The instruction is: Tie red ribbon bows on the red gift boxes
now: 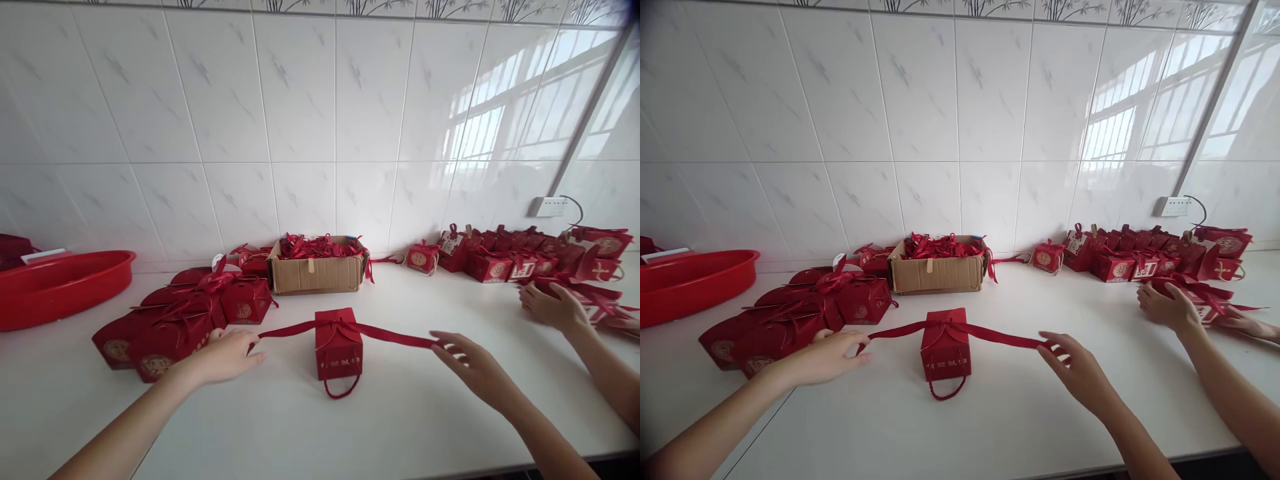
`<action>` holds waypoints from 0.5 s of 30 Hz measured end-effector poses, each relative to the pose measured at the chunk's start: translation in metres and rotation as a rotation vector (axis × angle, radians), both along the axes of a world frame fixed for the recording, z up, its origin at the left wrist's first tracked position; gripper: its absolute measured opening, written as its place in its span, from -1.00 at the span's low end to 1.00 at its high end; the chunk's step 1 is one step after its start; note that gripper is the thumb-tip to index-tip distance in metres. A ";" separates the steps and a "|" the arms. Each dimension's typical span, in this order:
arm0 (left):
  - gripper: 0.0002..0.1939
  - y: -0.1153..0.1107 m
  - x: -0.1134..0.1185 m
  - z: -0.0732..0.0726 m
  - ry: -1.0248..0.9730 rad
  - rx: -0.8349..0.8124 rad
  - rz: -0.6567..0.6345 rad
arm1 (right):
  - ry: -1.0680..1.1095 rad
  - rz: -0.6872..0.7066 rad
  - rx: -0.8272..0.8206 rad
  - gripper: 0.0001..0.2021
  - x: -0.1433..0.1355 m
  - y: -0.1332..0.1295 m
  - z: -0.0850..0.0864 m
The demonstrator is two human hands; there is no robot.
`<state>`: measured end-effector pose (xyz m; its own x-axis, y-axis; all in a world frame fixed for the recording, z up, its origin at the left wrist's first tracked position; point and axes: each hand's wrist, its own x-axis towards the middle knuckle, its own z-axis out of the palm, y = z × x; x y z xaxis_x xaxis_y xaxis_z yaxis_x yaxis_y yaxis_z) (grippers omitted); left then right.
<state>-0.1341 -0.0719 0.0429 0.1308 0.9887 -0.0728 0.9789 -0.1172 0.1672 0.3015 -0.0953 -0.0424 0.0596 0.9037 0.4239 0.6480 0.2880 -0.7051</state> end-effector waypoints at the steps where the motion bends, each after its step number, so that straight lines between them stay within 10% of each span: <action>1: -0.49 -0.006 0.002 -0.005 -0.005 -0.024 -0.006 | 0.037 -0.080 0.043 -0.63 -0.002 -0.012 -0.005; 7: -0.21 -0.054 0.014 -0.020 0.026 -0.198 0.002 | 0.169 0.253 0.037 -0.75 0.004 -0.048 0.022; 11: -0.19 -0.087 0.022 -0.037 0.018 -0.224 -0.035 | 0.271 0.092 0.162 -0.73 0.062 0.007 0.055; 15: -0.32 -0.107 0.038 -0.087 0.064 -0.068 -0.095 | 0.199 -0.040 0.146 -0.75 0.142 0.071 0.040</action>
<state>-0.0958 -0.1793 -0.0440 0.2167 0.9645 -0.1509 0.9729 -0.2006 0.1152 0.4438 -0.0244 -0.0023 0.1891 0.8291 0.5262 0.5134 0.3733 -0.7727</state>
